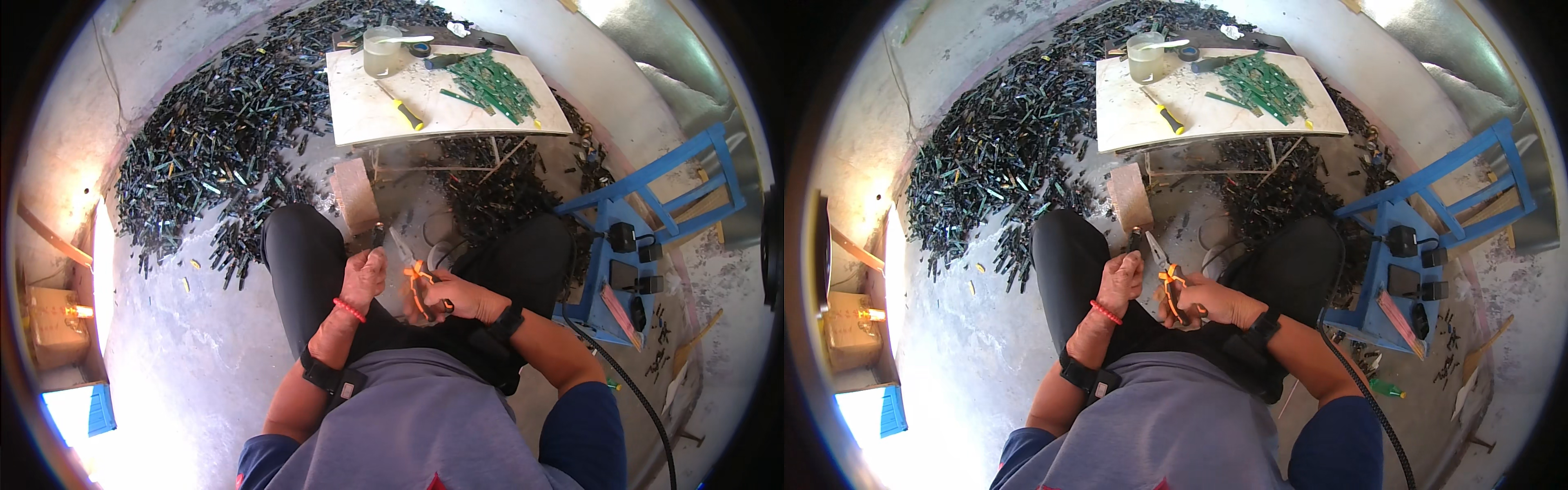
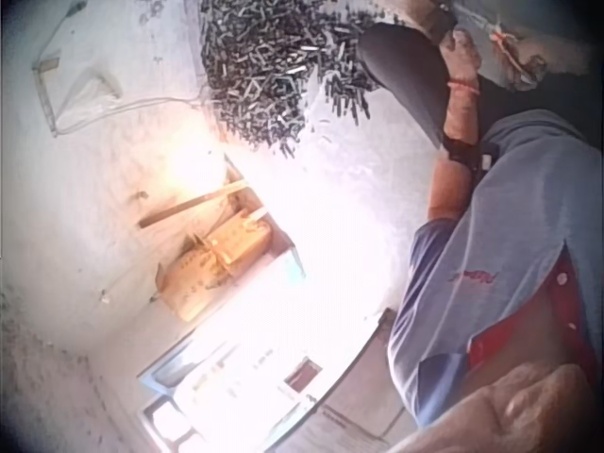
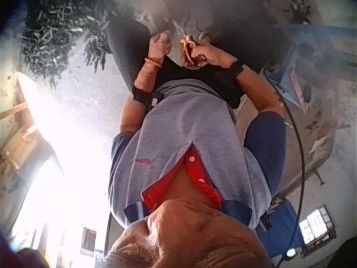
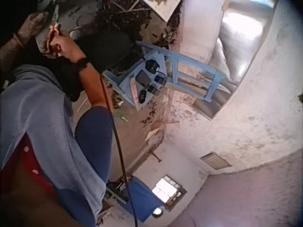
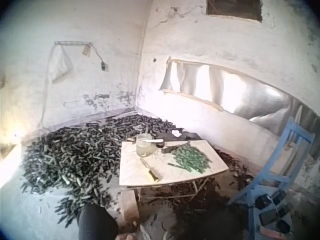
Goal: The person sits on the floor and uses a screwdriver to remove screws from green circuit boards. They then use pliers to strip components from the boards and place the processed pieces onto a table. The person handles the boards one at a time, repeating the process of screw removal and component stripping.
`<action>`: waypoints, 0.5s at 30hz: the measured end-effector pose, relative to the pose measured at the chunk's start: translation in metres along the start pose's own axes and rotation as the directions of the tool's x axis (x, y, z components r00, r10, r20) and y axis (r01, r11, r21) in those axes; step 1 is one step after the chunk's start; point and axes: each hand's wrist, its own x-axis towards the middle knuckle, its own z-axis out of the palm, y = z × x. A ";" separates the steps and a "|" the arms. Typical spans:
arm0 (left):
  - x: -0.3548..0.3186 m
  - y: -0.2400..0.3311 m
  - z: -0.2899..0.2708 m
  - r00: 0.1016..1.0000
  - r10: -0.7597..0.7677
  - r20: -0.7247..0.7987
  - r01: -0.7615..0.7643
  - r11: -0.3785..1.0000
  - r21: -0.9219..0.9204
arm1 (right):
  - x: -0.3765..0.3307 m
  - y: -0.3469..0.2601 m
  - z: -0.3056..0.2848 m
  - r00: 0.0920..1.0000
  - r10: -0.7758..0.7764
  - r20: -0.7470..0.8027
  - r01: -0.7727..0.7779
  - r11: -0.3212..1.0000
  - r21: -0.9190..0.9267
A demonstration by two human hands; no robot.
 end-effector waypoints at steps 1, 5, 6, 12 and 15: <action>0.000 0.000 0.000 1.000 -0.001 0.001 0.001 1.000 -0.010 | -0.001 -0.001 0.003 1.000 0.012 0.026 -0.013 0.999 0.053; 0.000 0.003 -0.001 0.998 -0.070 -0.006 0.069 0.993 -0.092 | 0.001 0.001 0.010 0.994 0.044 0.102 -0.059 0.988 0.145; 0.001 0.002 -0.002 0.997 -0.078 0.000 0.077 0.990 -0.116 | 0.001 0.000 0.011 0.993 0.047 0.108 -0.063 0.987 0.148; 0.001 0.002 -0.002 0.993 -0.115 0.027 0.118 0.982 -0.148 | 0.005 0.000 0.004 0.981 0.035 0.189 -0.076 0.973 0.217; 0.000 0.007 0.001 0.991 -0.128 0.034 0.132 0.980 -0.146 | 0.007 0.002 0.001 0.977 0.025 0.214 -0.081 0.964 0.254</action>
